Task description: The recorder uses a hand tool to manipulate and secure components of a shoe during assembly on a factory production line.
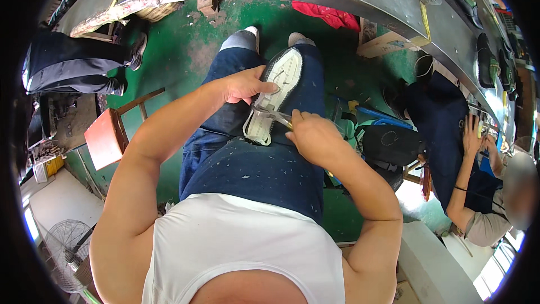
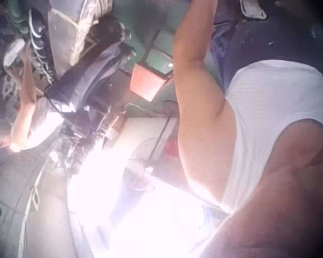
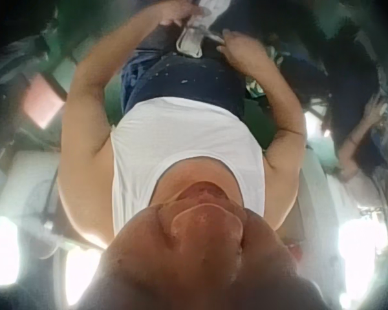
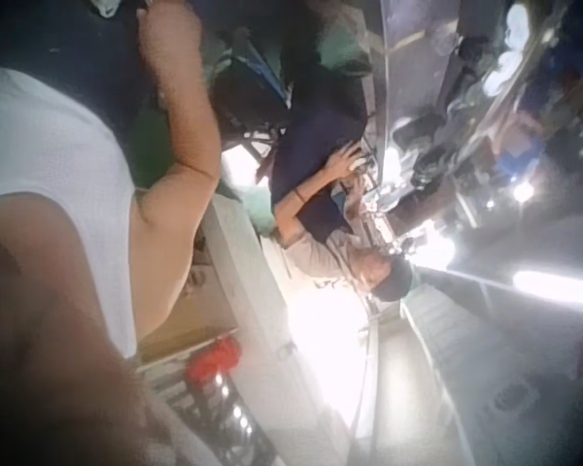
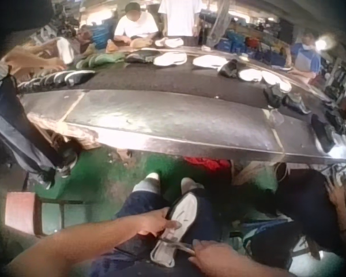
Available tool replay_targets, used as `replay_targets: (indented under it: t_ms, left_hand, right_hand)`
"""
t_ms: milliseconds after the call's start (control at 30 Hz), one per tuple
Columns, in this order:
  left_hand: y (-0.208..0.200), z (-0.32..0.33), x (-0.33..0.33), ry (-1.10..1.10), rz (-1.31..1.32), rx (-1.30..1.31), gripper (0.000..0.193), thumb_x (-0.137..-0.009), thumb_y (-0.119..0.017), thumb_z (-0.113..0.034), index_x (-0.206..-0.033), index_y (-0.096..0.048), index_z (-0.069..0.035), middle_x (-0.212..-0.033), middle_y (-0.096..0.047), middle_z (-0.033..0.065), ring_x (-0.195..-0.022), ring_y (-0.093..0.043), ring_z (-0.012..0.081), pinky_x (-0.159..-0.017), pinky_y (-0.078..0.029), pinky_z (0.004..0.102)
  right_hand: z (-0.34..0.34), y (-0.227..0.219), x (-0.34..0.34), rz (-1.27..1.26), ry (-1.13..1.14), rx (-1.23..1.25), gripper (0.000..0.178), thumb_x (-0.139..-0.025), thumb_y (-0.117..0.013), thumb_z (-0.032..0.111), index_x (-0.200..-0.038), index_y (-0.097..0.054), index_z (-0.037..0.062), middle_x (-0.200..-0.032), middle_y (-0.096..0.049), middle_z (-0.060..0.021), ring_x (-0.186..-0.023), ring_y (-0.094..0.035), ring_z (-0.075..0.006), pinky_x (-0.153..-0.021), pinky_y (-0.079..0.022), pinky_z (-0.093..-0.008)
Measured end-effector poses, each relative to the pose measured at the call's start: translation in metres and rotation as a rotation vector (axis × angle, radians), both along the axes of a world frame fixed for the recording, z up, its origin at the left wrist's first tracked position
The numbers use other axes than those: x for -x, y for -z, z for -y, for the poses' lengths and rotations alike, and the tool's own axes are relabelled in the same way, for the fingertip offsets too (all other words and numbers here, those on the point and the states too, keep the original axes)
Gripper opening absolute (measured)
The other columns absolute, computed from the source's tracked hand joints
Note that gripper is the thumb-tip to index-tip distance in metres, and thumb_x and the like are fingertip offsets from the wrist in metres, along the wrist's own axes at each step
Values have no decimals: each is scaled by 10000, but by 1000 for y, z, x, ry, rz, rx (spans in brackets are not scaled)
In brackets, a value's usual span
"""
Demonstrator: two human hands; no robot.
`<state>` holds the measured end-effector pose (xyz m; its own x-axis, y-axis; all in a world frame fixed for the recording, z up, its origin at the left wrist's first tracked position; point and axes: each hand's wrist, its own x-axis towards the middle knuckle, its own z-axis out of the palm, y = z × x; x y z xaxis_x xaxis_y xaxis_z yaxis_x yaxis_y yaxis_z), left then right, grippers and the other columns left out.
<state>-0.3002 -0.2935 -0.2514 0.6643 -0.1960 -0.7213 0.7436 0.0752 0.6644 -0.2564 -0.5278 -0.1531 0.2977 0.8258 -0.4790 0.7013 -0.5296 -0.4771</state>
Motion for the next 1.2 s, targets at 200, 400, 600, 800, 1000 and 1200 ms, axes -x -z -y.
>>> replay_targets:
  t_ms: [200, 400, 600, 800, 1000, 1200]
  left_hand:
    - [13, -14, 13, -145, 2, 201, 458, -938, -698, -211, -1330, -486, -108, -1181, -643, 76, -1050, -664, 222, -785, -586, 463]
    - [15, 12, 27, -132, 241, -20, 624, -969, -653, -204, -1474, -343, -8, -1339, -571, 115, -1234, -533, 179, -1073, -404, 314]
    - [13, 31, 55, -327, 330, 225, 880, -980, -593, -156, -1606, 24, -102, -1542, -363, 198, -1408, -389, 251, -1161, -310, 336]
    - [30, 64, 70, -286, 534, -420, 816, -963, -605, -183, -1583, -103, -7, -1539, -341, 268, -1399, -413, 318, -1144, -335, 345]
    - [32, 49, 100, -85, 446, -222, 940, -955, -606, -195, -1581, 71, -14, -1625, -119, 278, -1489, -254, 347, -1194, -248, 343]
    - [29, 38, 94, 90, 510, -397, 1146, -882, -694, -124, -1546, 238, -51, -1608, -149, 296, -1480, -265, 318, -1201, -225, 337]
  right_hand:
    - [12, 55, 9, 40, 64, -151, 381, -928, -667, 315, -1152, -601, 14, -913, -663, -176, -888, -668, -369, -754, -535, -441]
    - [42, 43, 27, -145, 305, -163, 365, -945, -637, 350, -1123, -627, 31, -967, -673, -195, -905, -654, -403, -806, -510, -486]
    - [47, 30, 41, 82, 133, -136, 325, -922, -661, 267, -1115, -596, 14, -940, -659, -203, -924, -662, -376, -793, -527, -450]
    - [60, 40, 29, -130, 82, 29, 285, -927, -664, 250, -1117, -628, 40, -896, -676, -178, -823, -671, -363, -741, -543, -432]
    - [59, 43, -48, -908, 171, 386, 272, -959, -625, 288, -998, -665, 22, -815, -700, -53, -674, -664, -160, -551, -518, -296]
    - [34, 17, 1, -556, 473, -183, 315, -1005, -519, 283, -1060, -604, -15, -874, -685, -164, -835, -686, -290, -784, -525, -398]
